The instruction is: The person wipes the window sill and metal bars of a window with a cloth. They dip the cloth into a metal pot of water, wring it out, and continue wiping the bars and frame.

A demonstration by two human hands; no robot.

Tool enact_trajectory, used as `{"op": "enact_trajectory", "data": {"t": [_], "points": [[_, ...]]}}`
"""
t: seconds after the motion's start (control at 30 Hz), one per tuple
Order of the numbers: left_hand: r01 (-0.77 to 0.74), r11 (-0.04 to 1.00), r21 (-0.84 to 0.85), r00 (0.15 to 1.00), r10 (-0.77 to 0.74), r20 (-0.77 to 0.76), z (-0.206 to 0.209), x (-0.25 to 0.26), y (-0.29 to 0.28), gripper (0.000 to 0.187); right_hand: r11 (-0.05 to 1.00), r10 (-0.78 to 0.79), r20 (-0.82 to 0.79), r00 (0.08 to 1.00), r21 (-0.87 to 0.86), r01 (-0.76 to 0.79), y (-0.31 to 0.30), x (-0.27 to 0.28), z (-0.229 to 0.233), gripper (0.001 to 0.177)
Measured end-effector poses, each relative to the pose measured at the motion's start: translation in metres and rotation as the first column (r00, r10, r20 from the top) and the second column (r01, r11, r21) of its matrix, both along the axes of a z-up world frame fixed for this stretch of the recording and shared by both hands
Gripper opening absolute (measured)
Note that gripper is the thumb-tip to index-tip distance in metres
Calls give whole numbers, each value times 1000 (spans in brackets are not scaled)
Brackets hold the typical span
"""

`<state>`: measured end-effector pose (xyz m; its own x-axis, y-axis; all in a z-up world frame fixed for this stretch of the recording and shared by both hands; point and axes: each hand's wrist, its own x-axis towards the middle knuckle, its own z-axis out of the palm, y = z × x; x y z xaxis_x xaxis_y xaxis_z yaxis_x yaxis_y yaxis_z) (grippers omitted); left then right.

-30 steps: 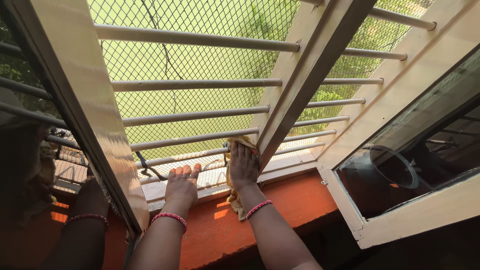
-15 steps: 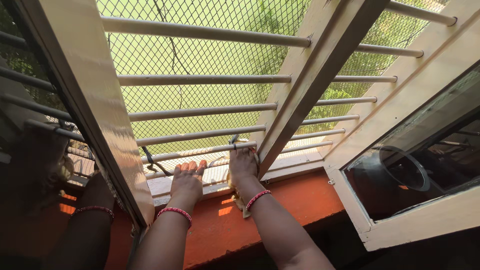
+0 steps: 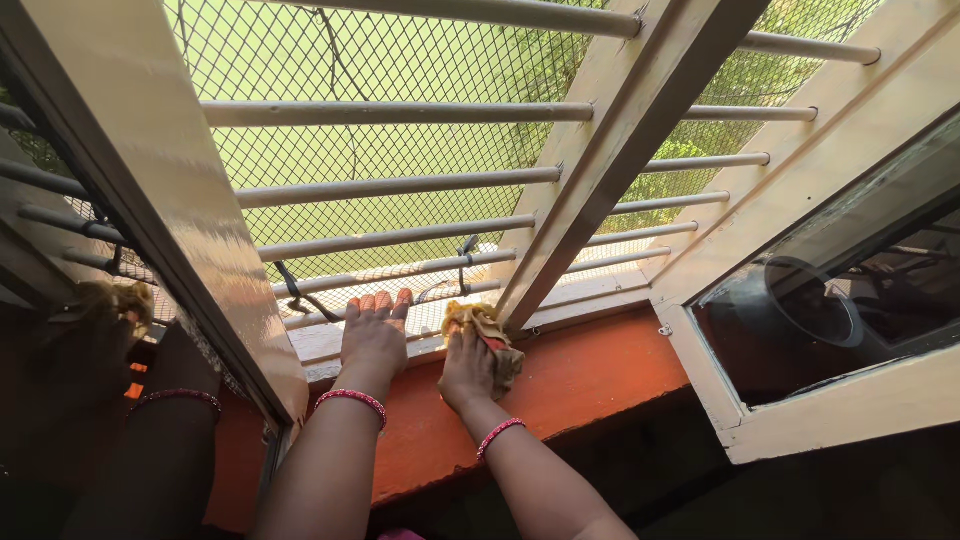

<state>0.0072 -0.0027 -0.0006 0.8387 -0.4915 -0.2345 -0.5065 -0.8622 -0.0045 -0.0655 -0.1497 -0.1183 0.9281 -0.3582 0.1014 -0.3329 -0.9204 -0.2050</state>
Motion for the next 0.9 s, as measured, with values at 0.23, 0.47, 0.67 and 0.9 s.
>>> {"op": "enact_trajectory", "data": {"t": [0.23, 0.47, 0.67, 0.9], "points": [[34, 999, -6, 998, -34, -43, 3, -3, 7, 84, 913, 406, -474, 781, 183, -364, 31, 10, 40, 53], [53, 999, 0, 997, -53, 47, -19, -2, 6, 78, 979, 113, -243, 964, -136, -149, -39, 20, 37, 68], [31, 990, -140, 999, -30, 12, 1, -10, 15, 79, 902, 347, -360, 866, -122, -413, 17, 24, -1, 36], [159, 929, -333, 947, -49, 317, -31, -6, 21, 74, 905, 400, -340, 851, -1, -425, 4, 28, 48, 75]]}}
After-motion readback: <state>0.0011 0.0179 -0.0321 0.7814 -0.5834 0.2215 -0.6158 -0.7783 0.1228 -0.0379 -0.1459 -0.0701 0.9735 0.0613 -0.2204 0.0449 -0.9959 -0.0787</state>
